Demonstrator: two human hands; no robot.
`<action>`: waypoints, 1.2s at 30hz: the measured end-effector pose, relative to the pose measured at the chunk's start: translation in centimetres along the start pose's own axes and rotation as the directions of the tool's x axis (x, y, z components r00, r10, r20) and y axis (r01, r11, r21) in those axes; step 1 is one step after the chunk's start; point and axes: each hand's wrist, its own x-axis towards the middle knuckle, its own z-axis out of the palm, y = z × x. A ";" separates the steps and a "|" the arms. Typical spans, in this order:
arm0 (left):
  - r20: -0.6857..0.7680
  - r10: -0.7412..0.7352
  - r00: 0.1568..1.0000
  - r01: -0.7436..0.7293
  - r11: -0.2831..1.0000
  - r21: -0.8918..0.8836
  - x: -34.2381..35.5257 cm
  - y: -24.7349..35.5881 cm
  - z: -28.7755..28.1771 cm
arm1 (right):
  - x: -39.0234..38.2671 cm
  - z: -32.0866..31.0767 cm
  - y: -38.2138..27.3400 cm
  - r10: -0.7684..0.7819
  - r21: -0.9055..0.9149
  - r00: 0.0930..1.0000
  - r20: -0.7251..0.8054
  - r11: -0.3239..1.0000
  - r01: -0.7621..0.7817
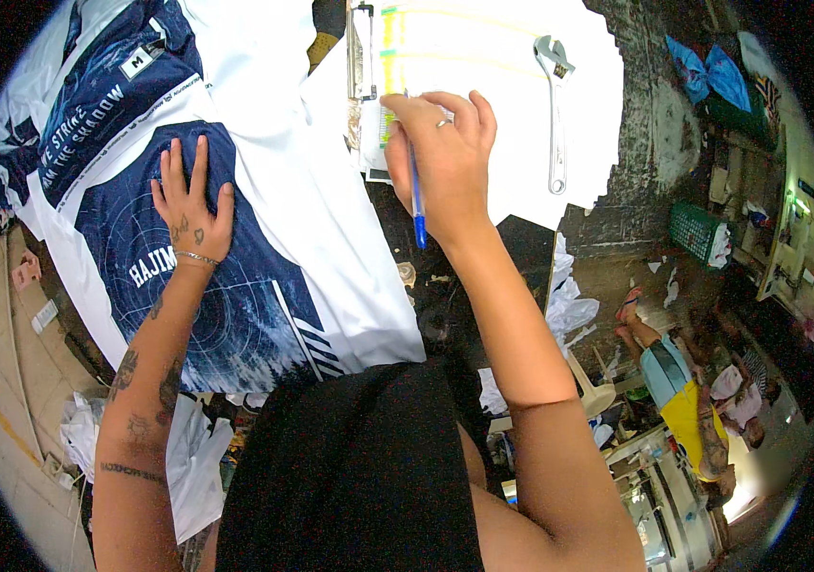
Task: The person cuts the sleeves off several printed t-shirts using large shears. They repeatedly unfold each shirt, cut along the shoulder seam, and then fold the garment before moving to the next one.
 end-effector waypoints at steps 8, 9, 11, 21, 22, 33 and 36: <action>0.000 -0.006 1.000 0.006 1.000 -0.020 0.0 -0.2 0.0 | 0.9 0.8 2.0 -0.091 -0.118 0.995 0.044 0.988 0.095; 0.003 -0.006 1.000 0.006 1.000 -0.019 0.0 -0.2 0.1 | 1.0 0.8 2.2 -0.095 -0.105 0.995 0.039 0.990 0.099; 0.006 -0.006 1.000 0.006 1.000 -0.012 0.0 -0.3 0.0 | 1.3 1.1 2.3 -0.098 -0.096 0.995 0.019 0.990 0.100; 0.010 0.005 1.000 -0.005 1.000 -0.028 0.2 -0.2 -0.2 | 3.6 2.1 2.6 -0.066 -0.117 0.998 0.007 0.991 0.066; 0.018 0.002 1.000 -0.001 1.000 -0.022 0.2 -0.2 -0.2 | 3.9 2.2 2.7 -0.069 -0.122 0.998 0.008 0.990 0.070; 0.021 0.007 1.000 -0.006 1.000 -0.030 0.2 -0.2 -0.3 | 4.8 2.1 4.3 -0.120 -0.108 0.993 0.007 0.987 0.120; 0.019 0.009 1.000 -0.008 0.999 -0.034 0.2 -0.2 -0.3 | 5.4 2.1 4.9 -0.073 -0.075 0.997 0.029 0.994 0.075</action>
